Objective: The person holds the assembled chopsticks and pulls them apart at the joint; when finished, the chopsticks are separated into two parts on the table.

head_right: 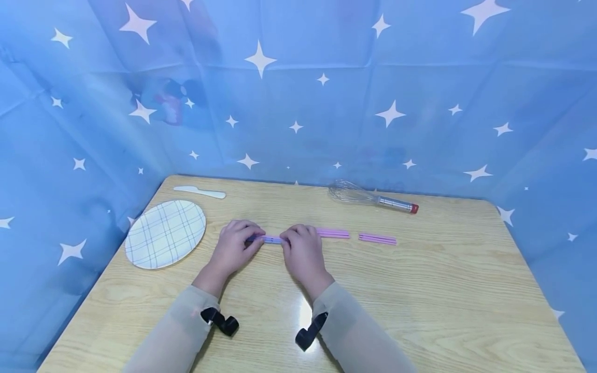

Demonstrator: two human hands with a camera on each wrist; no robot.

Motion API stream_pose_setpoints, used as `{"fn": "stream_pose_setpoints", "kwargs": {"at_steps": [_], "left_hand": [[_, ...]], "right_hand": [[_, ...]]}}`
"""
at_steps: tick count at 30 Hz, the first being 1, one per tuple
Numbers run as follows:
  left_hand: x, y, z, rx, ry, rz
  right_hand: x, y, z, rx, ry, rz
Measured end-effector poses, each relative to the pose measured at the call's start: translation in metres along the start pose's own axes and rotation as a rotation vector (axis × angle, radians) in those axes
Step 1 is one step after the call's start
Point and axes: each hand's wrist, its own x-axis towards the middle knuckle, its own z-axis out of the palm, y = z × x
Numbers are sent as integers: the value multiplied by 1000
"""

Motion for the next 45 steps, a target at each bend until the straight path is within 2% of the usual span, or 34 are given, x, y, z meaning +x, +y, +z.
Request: {"fn": "stream_pose_setpoints", "kwargs": {"at_steps": [12,26,32,39,45], "left_hand": [[-3,2,-3,-41,-13,-54],[-1,2,-3,-107,-18,-92],[1,0,-3,-149,12,-96],[1,-2,-2,-118,5,-100],[1,0,-1,-100,36,-56]], "right_hand": [[-4,-4,-2,34,-23,18],[-4,0,-1,57,63,-51],[-2,1,-1,86,98,-76],[-1,1,-1,75,95,-76],[-1,0,-3,97,93,-70]]}}
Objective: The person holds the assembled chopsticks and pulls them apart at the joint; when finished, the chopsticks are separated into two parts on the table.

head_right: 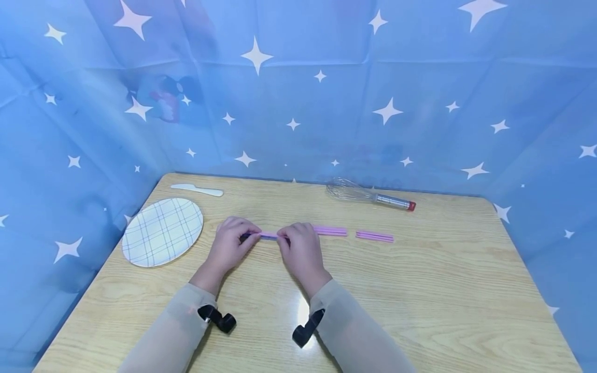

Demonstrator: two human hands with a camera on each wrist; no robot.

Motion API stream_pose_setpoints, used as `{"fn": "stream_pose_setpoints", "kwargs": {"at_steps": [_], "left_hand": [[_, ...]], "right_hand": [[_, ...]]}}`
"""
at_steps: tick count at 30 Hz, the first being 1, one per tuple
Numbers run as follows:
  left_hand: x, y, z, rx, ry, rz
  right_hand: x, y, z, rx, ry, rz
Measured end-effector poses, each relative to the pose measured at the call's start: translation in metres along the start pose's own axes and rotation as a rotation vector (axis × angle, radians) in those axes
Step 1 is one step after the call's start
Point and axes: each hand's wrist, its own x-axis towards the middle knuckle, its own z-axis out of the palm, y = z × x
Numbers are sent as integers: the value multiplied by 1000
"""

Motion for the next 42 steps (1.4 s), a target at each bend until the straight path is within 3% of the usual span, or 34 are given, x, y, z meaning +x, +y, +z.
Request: {"fn": "stream_pose_setpoints", "kwargs": {"at_steps": [16,25,34,42], "left_hand": [[3,11,5,13,62,118],[0,17,7,44,81,72],[-1,24,16,36,157,152],[0,34,24,41,155,166]], "right_hand": [[-8,5,-14,6,55,-51],[-13,5,-22,3,29,-32],[-20,10,-31,10,21,-12],[-26,19,-38,22,49,-35]]}}
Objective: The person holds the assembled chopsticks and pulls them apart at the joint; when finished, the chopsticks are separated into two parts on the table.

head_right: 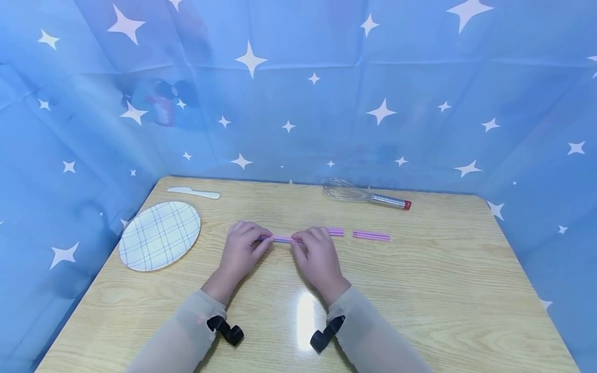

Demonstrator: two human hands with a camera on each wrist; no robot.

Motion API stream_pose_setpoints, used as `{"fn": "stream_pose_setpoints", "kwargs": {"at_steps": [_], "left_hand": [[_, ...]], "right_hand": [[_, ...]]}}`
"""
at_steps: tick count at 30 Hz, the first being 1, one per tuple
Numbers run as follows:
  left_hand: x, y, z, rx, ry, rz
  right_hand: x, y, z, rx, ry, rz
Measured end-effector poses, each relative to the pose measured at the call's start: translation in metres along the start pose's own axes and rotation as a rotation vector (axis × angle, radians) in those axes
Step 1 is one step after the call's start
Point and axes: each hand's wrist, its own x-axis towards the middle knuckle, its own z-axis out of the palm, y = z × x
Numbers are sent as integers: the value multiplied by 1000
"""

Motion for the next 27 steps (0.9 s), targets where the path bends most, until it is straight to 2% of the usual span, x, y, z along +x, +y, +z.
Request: {"fn": "stream_pose_setpoints", "kwargs": {"at_steps": [7,14,22,27], "left_hand": [[3,13,10,7,-14,21],[10,28,27,-39,24,67],[15,43,41,-26,-29,48],[17,50,45,-36,-40,57]], "right_hand": [[-7,10,-11,19,47,-49],[-13,24,-25,19,108,-56],[-19,37,-38,3,148,-104],[-22,42,-46,-7,139,-74]]}}
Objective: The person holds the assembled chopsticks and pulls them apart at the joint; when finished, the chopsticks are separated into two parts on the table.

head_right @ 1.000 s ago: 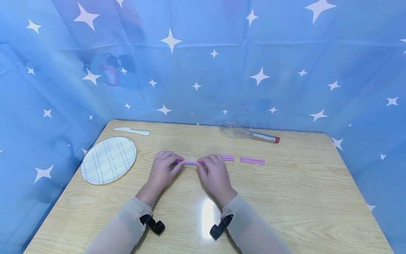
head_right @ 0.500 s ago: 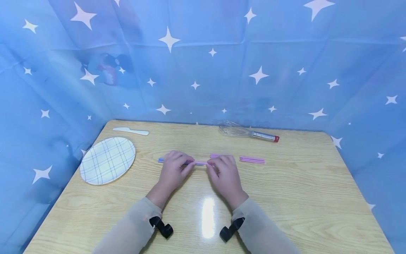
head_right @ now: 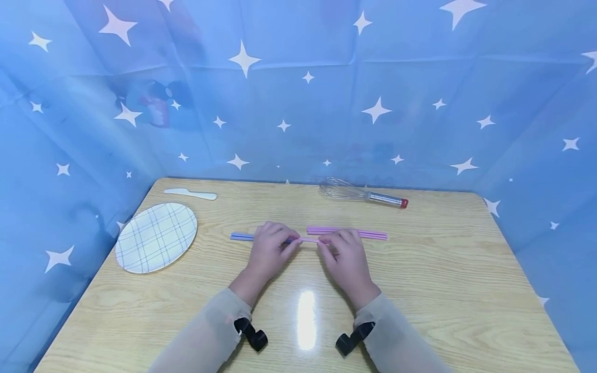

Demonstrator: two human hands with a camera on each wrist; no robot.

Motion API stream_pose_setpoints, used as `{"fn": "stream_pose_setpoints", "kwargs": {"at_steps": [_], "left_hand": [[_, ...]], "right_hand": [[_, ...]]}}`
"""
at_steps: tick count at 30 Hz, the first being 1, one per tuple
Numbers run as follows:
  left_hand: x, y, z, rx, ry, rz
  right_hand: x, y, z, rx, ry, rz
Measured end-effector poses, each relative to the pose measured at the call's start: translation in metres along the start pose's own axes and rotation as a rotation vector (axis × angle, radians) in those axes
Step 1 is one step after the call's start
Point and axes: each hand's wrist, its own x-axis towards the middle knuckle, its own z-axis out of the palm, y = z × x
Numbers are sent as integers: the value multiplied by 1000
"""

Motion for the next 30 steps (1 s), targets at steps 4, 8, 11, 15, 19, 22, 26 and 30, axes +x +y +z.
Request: {"fn": "stream_pose_setpoints", "kwargs": {"at_steps": [4,8,11,15,19,22,26,30], "left_hand": [[3,7,3,-10,-25,-8],[5,12,11,0,-56,-15],[7,17,19,10,-69,-12],[10,25,28,-1,-67,3],[14,32,37,-17,-58,21],[16,38,43,-20,-42,47],[20,43,49,-33,-32,88],[22,47,52,-42,-19,100]], "right_hand": [[-2,5,-8,-20,-7,7],[-4,11,-16,-34,-11,8],[-8,15,-22,-43,-16,35],[-12,22,-32,-44,-9,64],[-16,29,-41,-49,5,52],[-18,34,-49,-55,13,42],[-20,39,-57,-61,35,26],[-21,43,-61,-64,35,1]]}}
